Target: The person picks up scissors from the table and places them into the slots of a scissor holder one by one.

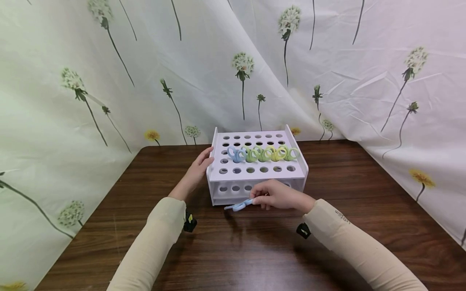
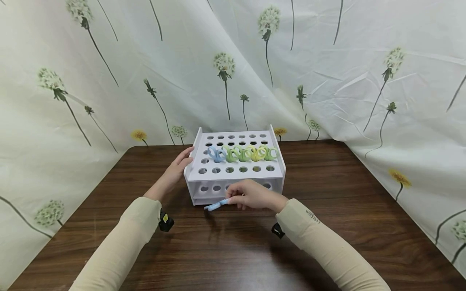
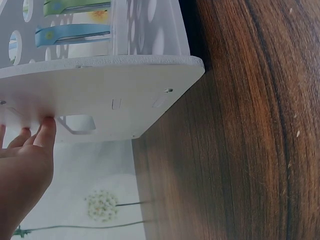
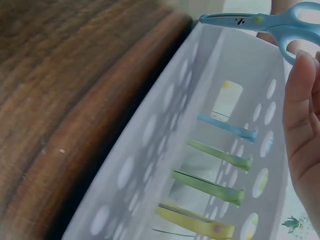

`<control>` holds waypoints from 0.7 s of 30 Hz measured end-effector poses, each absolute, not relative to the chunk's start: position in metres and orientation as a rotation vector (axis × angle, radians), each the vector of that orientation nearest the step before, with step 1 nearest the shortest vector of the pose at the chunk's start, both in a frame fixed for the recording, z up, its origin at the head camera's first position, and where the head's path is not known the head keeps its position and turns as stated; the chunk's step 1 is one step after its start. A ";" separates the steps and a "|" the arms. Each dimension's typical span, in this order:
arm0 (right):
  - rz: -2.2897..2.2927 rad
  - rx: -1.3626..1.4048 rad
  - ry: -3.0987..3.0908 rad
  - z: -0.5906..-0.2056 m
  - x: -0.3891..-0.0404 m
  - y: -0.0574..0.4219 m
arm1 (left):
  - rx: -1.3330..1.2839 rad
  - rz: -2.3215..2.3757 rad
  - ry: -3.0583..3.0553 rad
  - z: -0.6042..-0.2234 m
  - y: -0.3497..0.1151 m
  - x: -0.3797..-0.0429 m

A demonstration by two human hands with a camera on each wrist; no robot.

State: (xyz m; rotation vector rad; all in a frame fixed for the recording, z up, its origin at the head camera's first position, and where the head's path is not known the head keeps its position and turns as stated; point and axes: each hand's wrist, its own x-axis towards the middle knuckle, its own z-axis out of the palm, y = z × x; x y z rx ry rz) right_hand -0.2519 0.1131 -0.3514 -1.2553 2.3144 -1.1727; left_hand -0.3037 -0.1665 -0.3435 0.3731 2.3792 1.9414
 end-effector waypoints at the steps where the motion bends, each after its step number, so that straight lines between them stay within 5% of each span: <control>1: -1.176 -1.251 2.319 -0.349 -0.252 0.113 | 0.381 1.944 2.384 -0.346 -0.167 -0.306; 21: -1.283 -1.273 2.360 -0.321 -0.255 0.112 | 0.403 1.963 2.431 -0.354 -0.167 -0.311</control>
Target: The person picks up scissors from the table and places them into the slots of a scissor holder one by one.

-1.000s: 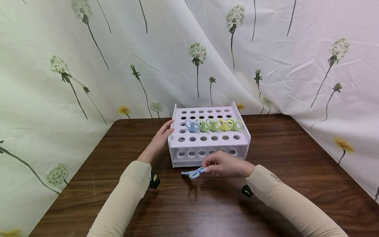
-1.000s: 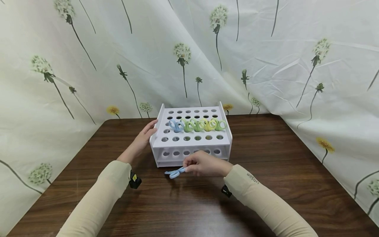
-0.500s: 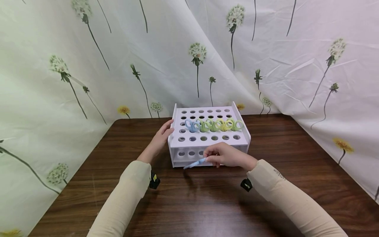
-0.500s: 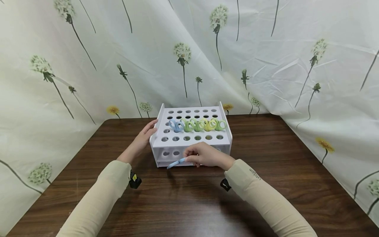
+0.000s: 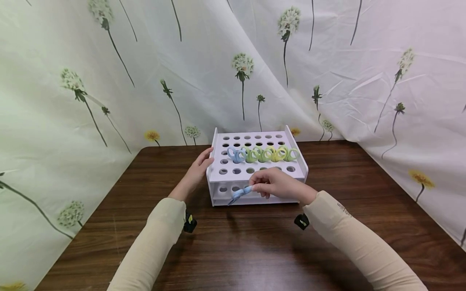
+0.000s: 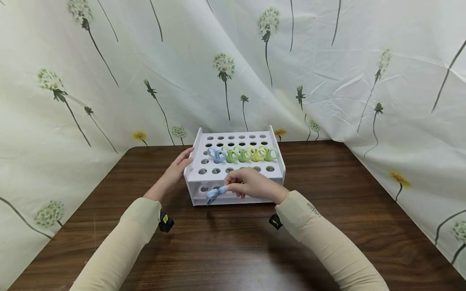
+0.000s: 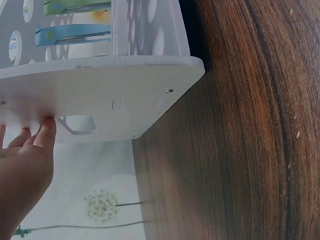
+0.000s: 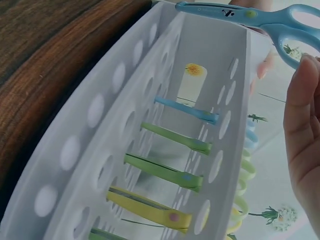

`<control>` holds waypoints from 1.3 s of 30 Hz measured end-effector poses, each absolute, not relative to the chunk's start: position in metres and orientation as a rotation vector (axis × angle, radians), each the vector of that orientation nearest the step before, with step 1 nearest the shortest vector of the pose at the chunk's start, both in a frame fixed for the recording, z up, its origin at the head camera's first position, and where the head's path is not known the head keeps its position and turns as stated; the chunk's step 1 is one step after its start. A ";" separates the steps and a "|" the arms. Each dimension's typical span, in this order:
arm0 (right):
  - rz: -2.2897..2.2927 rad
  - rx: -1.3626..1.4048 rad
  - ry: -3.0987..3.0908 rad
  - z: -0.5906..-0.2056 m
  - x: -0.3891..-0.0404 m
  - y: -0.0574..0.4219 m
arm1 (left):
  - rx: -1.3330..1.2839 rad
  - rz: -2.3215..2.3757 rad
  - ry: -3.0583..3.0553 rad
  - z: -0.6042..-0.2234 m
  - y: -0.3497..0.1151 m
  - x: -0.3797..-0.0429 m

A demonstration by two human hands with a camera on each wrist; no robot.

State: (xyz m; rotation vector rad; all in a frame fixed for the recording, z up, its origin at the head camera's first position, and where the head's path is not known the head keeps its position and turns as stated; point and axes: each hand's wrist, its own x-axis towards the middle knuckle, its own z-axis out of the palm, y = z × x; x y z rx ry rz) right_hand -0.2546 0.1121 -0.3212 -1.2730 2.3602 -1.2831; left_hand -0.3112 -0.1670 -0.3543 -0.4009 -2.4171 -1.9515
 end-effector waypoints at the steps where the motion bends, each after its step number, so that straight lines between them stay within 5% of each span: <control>1: -1.287 -1.276 2.364 -0.320 -0.255 0.112 | -0.402 -1.951 -2.417 -0.354 -0.167 -0.312; 39: -1.330 -1.247 2.481 -0.286 -0.263 0.109 | -0.372 -1.946 -2.424 -0.355 -0.169 -0.319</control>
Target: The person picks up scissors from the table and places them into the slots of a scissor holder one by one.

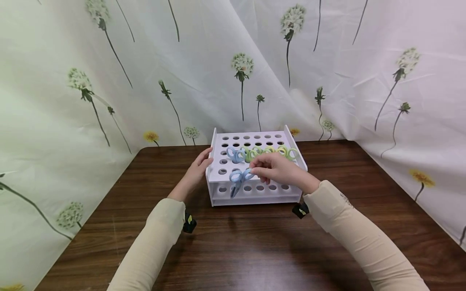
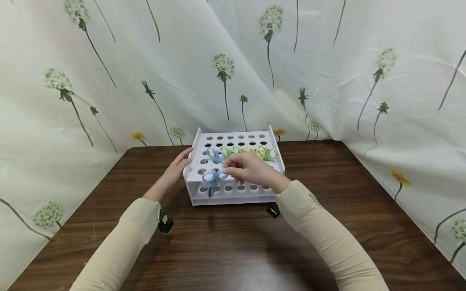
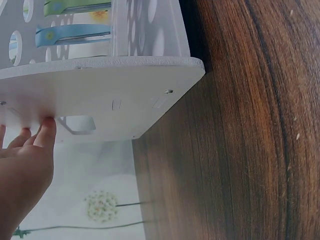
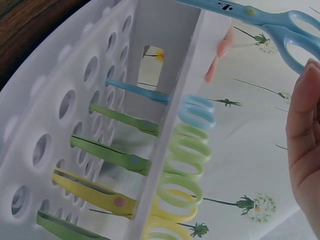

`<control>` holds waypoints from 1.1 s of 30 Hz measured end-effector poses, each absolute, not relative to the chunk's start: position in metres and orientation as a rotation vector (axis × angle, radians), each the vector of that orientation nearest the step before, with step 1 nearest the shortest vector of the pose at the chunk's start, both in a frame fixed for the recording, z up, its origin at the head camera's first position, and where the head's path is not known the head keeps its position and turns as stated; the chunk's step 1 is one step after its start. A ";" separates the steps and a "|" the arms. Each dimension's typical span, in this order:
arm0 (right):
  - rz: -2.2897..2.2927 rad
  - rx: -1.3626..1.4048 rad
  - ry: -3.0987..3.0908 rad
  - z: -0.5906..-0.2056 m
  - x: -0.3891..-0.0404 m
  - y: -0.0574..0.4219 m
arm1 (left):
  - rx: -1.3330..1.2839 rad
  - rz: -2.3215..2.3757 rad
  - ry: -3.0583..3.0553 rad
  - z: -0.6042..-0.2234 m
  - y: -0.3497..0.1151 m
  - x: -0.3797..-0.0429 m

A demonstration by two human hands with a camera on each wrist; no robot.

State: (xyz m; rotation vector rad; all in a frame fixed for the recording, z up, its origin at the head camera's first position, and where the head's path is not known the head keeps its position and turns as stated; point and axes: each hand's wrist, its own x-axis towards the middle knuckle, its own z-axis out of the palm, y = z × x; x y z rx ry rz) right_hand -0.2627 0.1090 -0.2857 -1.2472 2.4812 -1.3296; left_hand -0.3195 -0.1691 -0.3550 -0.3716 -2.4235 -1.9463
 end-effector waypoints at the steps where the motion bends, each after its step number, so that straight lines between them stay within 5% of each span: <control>1: -1.336 -1.251 2.482 -0.284 -0.263 0.109 | -0.372 -1.945 -2.426 -0.355 -0.169 -0.319; 33: -1.535 -1.277 2.502 -0.244 -0.270 0.116 | -0.374 -1.971 -2.404 -0.350 -0.162 -0.303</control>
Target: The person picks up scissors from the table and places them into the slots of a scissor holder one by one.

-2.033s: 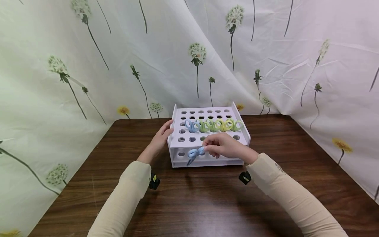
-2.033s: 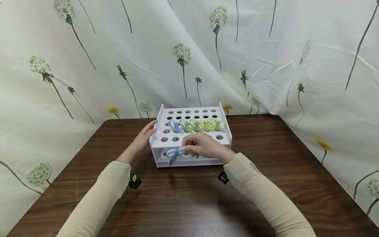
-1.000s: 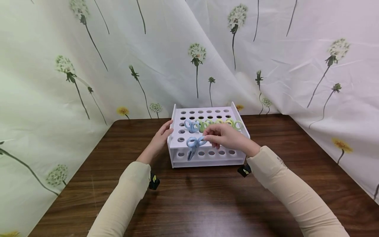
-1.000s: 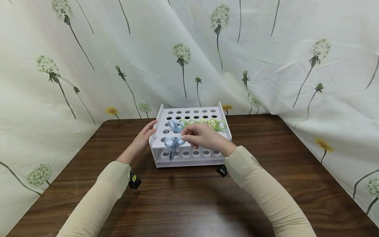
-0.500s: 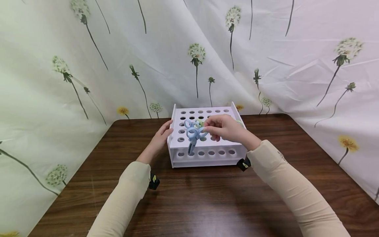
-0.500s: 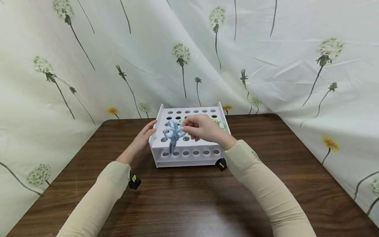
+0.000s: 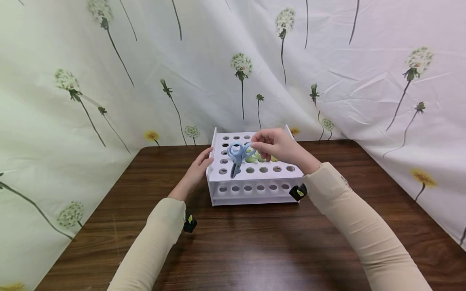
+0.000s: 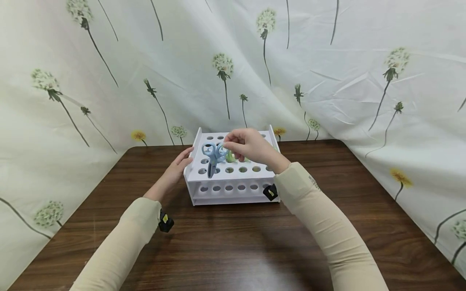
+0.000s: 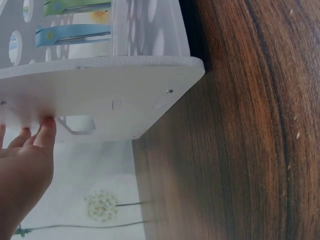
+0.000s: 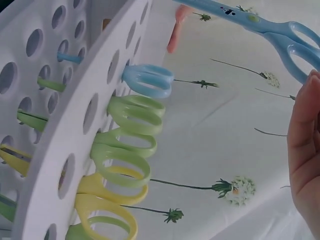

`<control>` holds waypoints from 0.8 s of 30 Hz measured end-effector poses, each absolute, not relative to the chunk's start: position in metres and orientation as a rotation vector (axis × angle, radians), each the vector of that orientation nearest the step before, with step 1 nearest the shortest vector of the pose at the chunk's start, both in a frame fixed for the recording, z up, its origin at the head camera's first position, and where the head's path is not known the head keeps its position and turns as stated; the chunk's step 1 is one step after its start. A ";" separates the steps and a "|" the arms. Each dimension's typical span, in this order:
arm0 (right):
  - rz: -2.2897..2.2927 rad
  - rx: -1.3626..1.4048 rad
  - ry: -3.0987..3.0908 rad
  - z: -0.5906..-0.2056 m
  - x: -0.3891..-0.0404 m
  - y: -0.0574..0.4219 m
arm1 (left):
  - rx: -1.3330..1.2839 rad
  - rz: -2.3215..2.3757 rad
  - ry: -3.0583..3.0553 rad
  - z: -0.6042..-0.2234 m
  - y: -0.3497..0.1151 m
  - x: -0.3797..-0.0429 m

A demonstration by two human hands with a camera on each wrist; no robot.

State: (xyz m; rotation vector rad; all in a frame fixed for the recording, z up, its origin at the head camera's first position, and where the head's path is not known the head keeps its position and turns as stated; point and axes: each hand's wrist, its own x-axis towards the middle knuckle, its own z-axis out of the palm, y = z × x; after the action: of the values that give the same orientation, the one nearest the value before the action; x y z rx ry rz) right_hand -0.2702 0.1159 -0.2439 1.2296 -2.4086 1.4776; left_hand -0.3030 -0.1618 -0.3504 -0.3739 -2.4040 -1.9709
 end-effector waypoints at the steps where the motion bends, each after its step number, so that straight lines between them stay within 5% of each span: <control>1: 1.477 1.227 -2.408 -0.243 -0.271 0.116 | -0.373 -1.976 -2.403 -0.350 -0.162 -0.303; 24: 1.503 1.133 -2.424 -0.229 -0.287 0.112 | -0.360 -1.942 -2.421 -0.350 -0.164 -0.303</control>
State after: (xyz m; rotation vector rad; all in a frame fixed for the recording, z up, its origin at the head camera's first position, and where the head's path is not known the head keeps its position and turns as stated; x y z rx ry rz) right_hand -0.2870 0.1116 -0.2286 1.1332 -2.4240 1.5034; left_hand -0.3034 -0.1639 -0.3495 -0.3605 -2.4212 -1.9419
